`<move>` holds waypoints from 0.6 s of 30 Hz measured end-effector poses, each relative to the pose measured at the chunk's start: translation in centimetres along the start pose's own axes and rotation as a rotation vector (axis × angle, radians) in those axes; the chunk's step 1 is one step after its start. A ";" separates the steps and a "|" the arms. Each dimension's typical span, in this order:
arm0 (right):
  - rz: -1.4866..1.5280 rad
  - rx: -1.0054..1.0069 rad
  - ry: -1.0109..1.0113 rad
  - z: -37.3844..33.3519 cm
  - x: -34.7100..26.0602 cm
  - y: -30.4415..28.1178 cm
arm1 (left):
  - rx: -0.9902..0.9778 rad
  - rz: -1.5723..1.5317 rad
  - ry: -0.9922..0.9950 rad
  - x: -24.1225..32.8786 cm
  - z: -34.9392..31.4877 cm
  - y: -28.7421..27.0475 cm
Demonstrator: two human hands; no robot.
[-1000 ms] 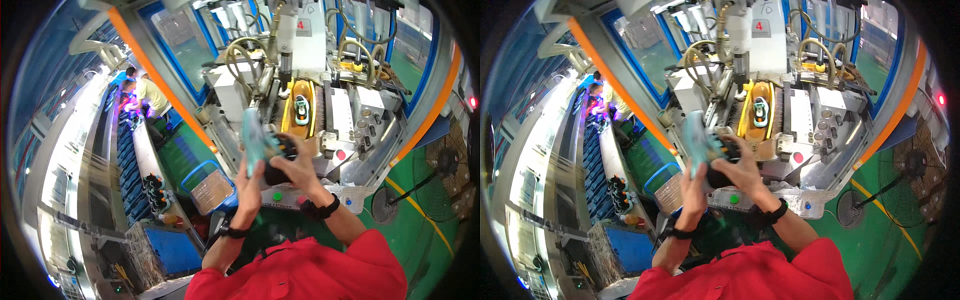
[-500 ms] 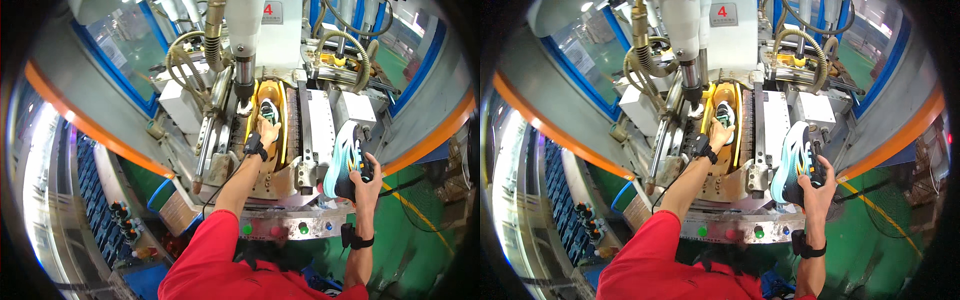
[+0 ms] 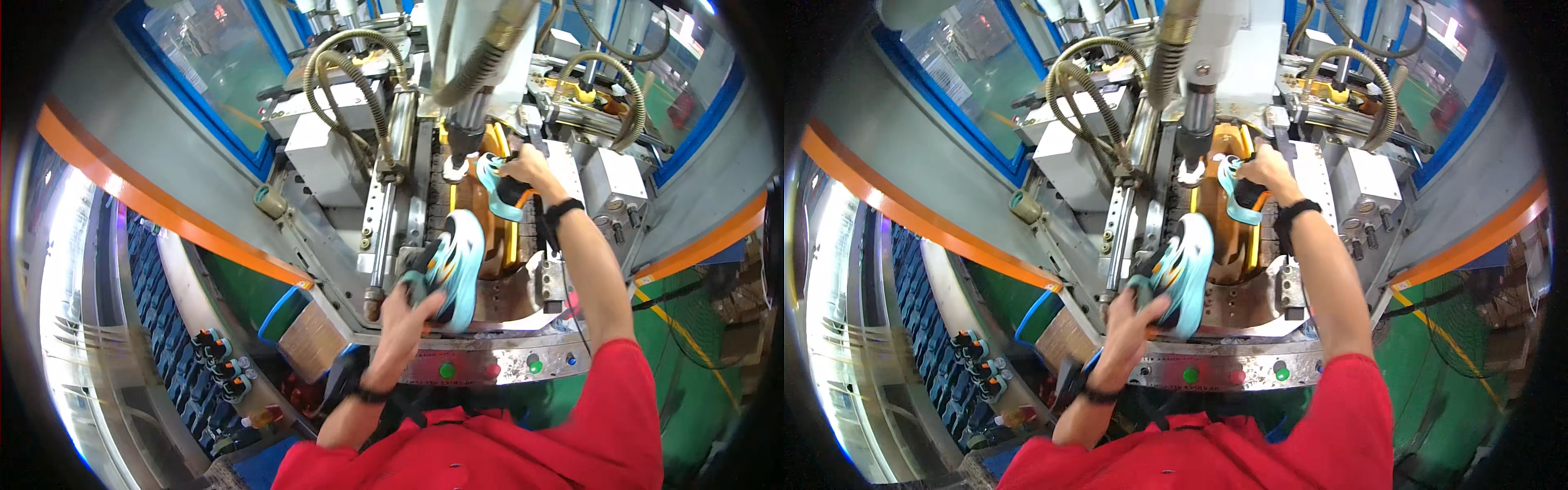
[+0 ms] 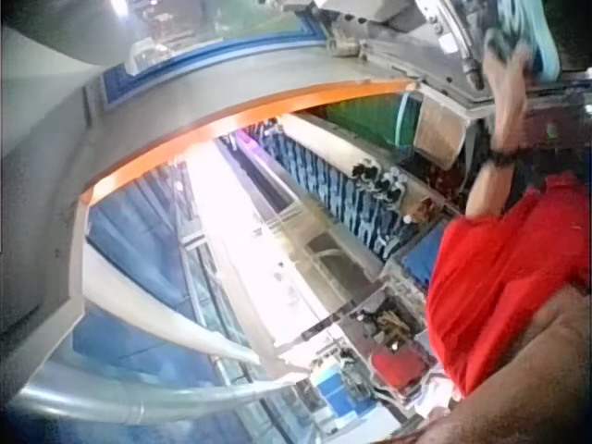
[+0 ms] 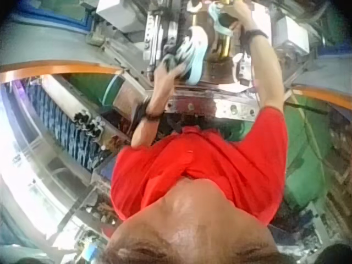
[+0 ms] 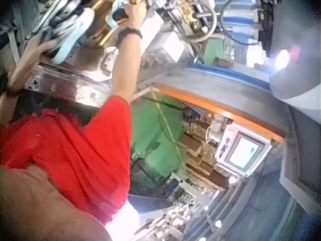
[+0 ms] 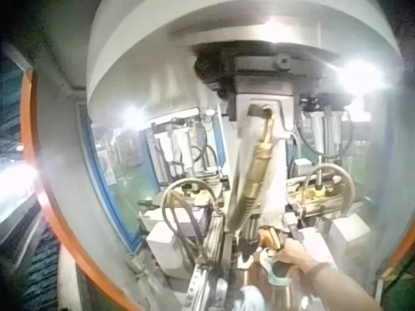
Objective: Picking up a shoe, placing it in a pressing machine for sole/heel attachment, and then placing it on a conveyor belt.
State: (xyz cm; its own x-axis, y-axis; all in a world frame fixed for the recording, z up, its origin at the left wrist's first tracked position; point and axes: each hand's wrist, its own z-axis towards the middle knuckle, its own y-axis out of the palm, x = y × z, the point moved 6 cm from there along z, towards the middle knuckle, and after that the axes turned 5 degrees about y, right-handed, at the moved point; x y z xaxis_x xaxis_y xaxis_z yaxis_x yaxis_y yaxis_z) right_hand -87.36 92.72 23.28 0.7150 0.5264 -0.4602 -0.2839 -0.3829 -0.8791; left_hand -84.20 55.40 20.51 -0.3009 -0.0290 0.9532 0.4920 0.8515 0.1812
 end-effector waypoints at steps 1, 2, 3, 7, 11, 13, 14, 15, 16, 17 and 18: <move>-0.034 0.000 -0.001 0.7 -1.2 2.3 | 0.040 0.052 0.111 1.6 -2.7 -2.1; -0.070 0.006 0.001 1.3 -1.9 4.4 | 0.097 0.050 0.001 0.8 -5.5 -5.1; -0.039 0.117 0.001 2.1 -1.8 6.3 | 0.184 0.106 -0.034 2.1 -8.6 -7.2; -0.110 0.218 0.063 3.8 -0.5 12.3 | 0.472 0.017 0.021 3.9 -17.9 -13.0; 0.019 0.225 -0.114 1.2 -1.6 11.5 | 0.765 -0.067 0.158 1.4 -26.1 -16.3; 0.127 0.319 -0.410 -4.8 -3.9 9.1 | 0.904 -0.129 0.132 -1.0 -29.4 -16.3; 0.241 0.438 -0.663 -12.3 -6.9 8.6 | 1.042 -0.192 0.104 -2.7 -32.1 -16.6; 0.514 -0.022 -0.410 -20.4 -10.2 7.0 | 1.121 -0.114 0.051 -5.0 -34.3 -16.7; 0.266 0.051 -0.630 -23.0 -8.2 9.5 | 1.162 -0.049 -0.005 -6.8 -35.3 -16.3; 0.293 -0.029 -0.666 -28.1 -7.7 10.1 | 1.151 -0.126 0.044 -7.9 -35.6 -15.3; 0.399 0.056 -0.760 -31.8 -5.8 10.8 | 1.095 -0.203 0.097 -8.3 -34.8 -14.2</move>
State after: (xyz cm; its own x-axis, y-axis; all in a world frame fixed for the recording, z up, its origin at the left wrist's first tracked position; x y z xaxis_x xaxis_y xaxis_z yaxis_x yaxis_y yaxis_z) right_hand -74.27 61.39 20.47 -0.0612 0.7335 -0.6770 -0.4684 -0.6200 -0.6294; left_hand -60.31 25.35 18.44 -0.2052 -0.2200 0.9537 -0.5581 0.8268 0.0706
